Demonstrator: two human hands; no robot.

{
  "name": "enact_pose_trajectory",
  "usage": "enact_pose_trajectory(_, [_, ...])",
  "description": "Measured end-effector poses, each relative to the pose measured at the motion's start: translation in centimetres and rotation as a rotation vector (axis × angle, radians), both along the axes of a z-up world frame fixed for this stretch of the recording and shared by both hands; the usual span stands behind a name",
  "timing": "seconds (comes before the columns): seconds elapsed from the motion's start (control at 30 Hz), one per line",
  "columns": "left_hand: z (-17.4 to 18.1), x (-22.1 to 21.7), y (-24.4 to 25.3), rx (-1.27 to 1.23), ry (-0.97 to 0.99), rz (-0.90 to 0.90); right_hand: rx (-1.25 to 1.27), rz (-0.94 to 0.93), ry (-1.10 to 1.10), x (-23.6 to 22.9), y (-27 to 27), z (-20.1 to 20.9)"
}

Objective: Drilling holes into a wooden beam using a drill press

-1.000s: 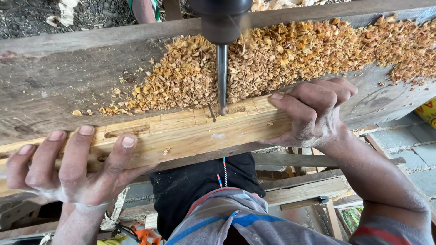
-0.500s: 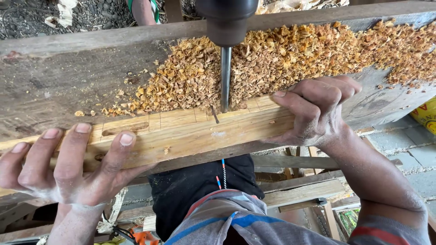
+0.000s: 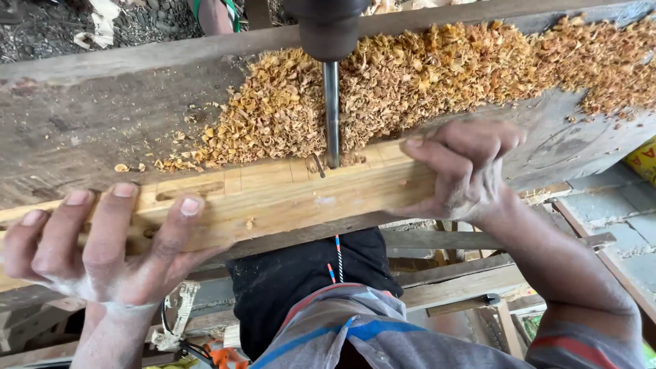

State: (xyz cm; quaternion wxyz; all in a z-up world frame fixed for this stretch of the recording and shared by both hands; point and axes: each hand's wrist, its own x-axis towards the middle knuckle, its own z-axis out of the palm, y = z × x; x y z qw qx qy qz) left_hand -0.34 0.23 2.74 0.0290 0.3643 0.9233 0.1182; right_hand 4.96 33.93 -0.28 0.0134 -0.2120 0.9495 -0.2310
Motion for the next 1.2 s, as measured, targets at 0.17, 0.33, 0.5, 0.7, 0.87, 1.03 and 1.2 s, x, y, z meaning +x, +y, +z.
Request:
enact_pose_trajectory(0.17, [-1.5, 0.6, -1.0, 0.117, 0.083, -0.057, 0.058, -0.043, -0.096, 0.9, -0.4, 0.6])
enact_pose_trajectory(0.33, [-0.7, -0.3, -0.7, 0.072, 0.028, -0.02, 0.13, 0.02, 0.022, -0.9, 0.0, 0.3])
enact_pose_trajectory(0.5, [-0.3, -0.2, -0.7, 0.054, 0.004, -0.027, 0.081, 0.016, 0.06, -1.2, -0.5, 0.1])
enact_pose_trajectory(0.7, [0.0, -1.0, 1.2, 0.04, 0.026, 0.008, 0.101, -0.04, -0.061, -2.0, 0.0, 1.4])
enact_pose_trajectory(0.87, [0.7, -0.7, 1.1, 0.037, -0.022, 0.03, 0.05, -0.004, 0.021, -2.8, -0.6, 1.7])
enact_pose_trajectory(1.03, [-0.9, 1.0, 1.4, 0.105, 0.044, 0.026, 0.079, -0.008, -0.087, 1.6, 0.9, 1.0])
enact_pose_trajectory(1.2, [-1.9, 1.3, 0.9, 0.209, 0.212, -0.006, 0.077, 0.006, 0.06, 0.6, 1.0, -0.3])
